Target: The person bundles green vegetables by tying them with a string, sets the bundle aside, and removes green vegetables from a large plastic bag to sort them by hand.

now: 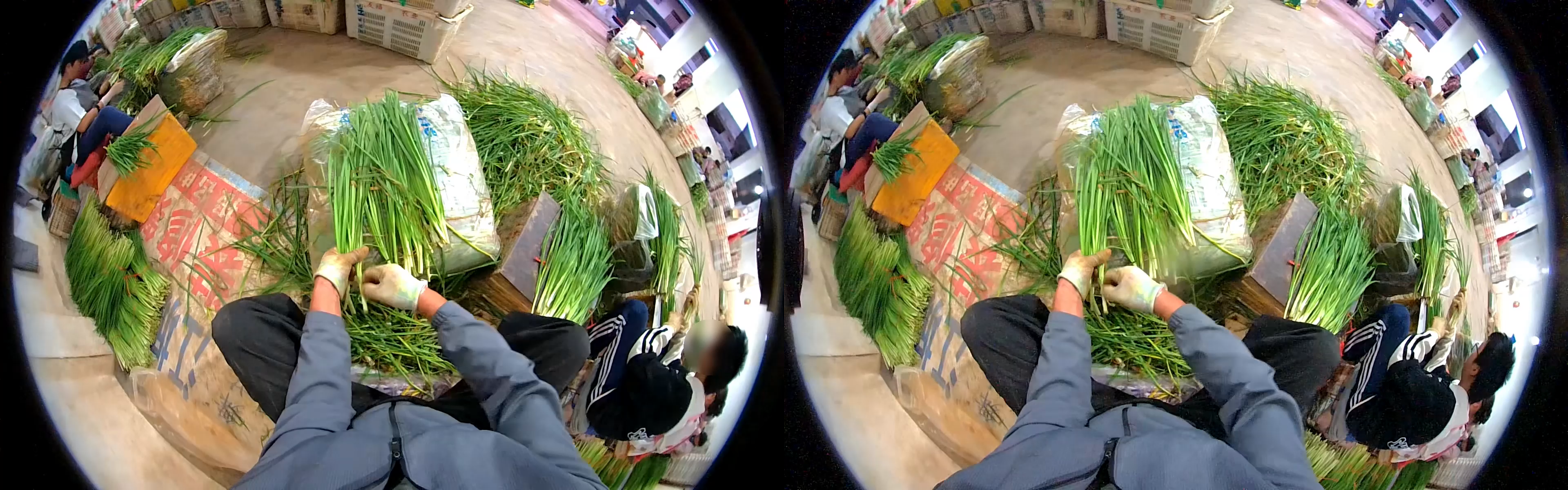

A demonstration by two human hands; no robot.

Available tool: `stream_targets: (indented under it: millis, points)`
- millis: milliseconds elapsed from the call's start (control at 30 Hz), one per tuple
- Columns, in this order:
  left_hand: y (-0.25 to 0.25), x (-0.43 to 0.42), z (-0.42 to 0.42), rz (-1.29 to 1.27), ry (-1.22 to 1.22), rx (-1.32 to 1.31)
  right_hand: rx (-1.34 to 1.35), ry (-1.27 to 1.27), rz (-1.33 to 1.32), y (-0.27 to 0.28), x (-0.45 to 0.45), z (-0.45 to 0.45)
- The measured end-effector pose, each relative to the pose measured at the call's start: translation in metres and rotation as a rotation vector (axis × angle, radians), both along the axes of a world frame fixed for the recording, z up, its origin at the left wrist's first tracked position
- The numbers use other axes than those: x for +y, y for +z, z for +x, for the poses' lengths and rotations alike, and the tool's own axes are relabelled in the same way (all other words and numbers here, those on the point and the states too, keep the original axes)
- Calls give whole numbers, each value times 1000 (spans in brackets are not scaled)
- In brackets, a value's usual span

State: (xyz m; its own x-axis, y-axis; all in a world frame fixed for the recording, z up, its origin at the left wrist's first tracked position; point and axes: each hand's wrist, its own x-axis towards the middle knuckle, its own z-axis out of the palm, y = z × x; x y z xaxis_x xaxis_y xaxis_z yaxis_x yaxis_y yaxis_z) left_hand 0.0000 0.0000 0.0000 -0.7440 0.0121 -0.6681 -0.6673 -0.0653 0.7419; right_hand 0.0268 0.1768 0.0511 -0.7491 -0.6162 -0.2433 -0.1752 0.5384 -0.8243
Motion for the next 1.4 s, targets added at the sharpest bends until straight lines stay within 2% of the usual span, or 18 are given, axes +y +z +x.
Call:
stream_targets:
  millis: [133, 200, 267, 367, 433, 500, 567, 700, 733, 800, 867, 967, 1033, 1133, 1167, 1233, 1300, 1400]
  points:
    - [20, -25, -4, -71, 150, -1, -112, 501, -137, 24, -26, 42]
    - [-5, -23, -4, -45, 232, 103, -313, 661, 69, 43, -23, 45]
    - [-33, -19, -1, 2, 241, 109, -36, 835, 411, 17, -8, 23]
    - [-39, -12, -2, 19, 321, 89, 338, -179, 398, -11, -2, -32]
    - [-2, -6, 10, 274, 149, 105, 452, -283, 401, -20, -13, -47]
    - [8, -8, 12, 311, 137, 176, 526, -84, 433, -50, -24, -65]
    - [14, -16, 15, 368, 79, 192, 475, -124, 229, -76, -13, -81]
    - [-18, -32, 11, 361, 373, 189, -386, -1031, -872, -20, 40, -91]
    - [-18, -31, 11, 316, 427, 198, -381, -1033, -868, -7, 47, -88]
    - [-22, -17, 6, 296, 506, 160, -476, -826, -555, 5, 58, -74]
    - [-43, -12, 2, 307, 547, 172, -1, -577, -200, -57, 61, -72]
    - [-31, 4, 4, 65, 380, 0, 282, -407, 430, -54, 23, -48]
    - [-83, 16, -3, -172, 231, -13, 256, -341, 514, -48, 5, -31]
    - [-60, 23, -6, -558, -22, 61, 225, -370, 576, -71, -3, -27]
    - [-28, 19, 4, -321, 85, 41, 268, -354, 633, -79, -6, -23]
    - [-87, 27, -5, -257, 188, 147, 296, -249, 750, -63, -4, -19]
    - [-53, 28, -6, -167, 76, 72, 370, -186, 804, -63, -2, -19]
    - [-39, 35, -4, -441, -37, 125, 411, -147, 776, -75, 9, -23]
